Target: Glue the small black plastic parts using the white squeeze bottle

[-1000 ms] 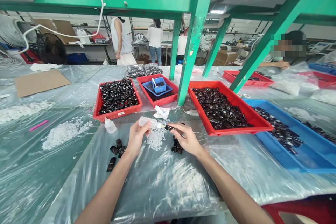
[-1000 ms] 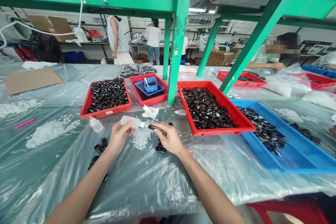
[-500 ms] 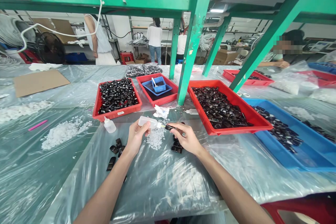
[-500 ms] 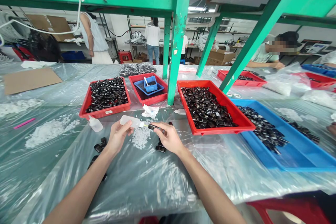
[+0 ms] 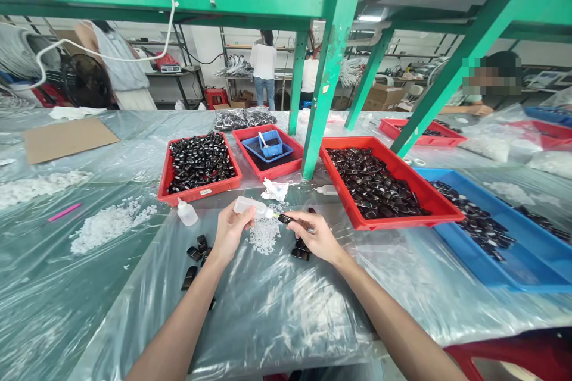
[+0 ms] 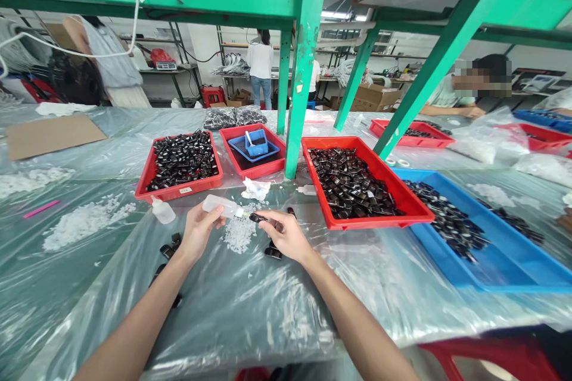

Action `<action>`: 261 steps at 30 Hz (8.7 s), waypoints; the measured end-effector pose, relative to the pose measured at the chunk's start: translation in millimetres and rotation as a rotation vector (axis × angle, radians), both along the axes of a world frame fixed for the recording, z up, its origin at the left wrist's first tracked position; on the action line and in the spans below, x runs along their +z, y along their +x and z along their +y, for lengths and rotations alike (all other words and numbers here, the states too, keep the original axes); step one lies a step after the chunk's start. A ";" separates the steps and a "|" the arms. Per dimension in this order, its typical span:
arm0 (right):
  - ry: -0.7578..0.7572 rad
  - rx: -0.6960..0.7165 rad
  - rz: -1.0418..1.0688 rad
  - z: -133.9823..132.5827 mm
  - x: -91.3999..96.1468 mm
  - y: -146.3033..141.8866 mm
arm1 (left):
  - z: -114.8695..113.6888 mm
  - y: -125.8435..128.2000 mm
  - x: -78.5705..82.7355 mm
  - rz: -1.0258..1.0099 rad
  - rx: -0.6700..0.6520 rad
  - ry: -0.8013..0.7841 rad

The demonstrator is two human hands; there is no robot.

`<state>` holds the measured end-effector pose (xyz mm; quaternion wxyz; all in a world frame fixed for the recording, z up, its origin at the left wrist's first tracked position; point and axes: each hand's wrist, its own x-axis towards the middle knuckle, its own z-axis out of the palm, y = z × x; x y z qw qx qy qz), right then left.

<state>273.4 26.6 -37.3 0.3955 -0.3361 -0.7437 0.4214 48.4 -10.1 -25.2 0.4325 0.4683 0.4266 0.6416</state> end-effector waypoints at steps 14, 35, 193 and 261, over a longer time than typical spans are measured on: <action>0.036 -0.016 -0.012 -0.1 0.8 0.0 | -0.1 -2.7 -0.4 0.073 -0.004 0.023; 0.017 -0.005 0.015 1.0 0.4 2.0 | -0.4 -1.6 1.1 0.008 -0.018 -0.007; 0.531 -0.293 -0.236 -36.8 -2.1 -26.0 | -16.3 15.7 16.9 0.036 0.274 0.168; 0.262 -0.325 -0.339 10.2 1.7 5.7 | 0.2 0.2 13.6 -0.326 0.331 -0.024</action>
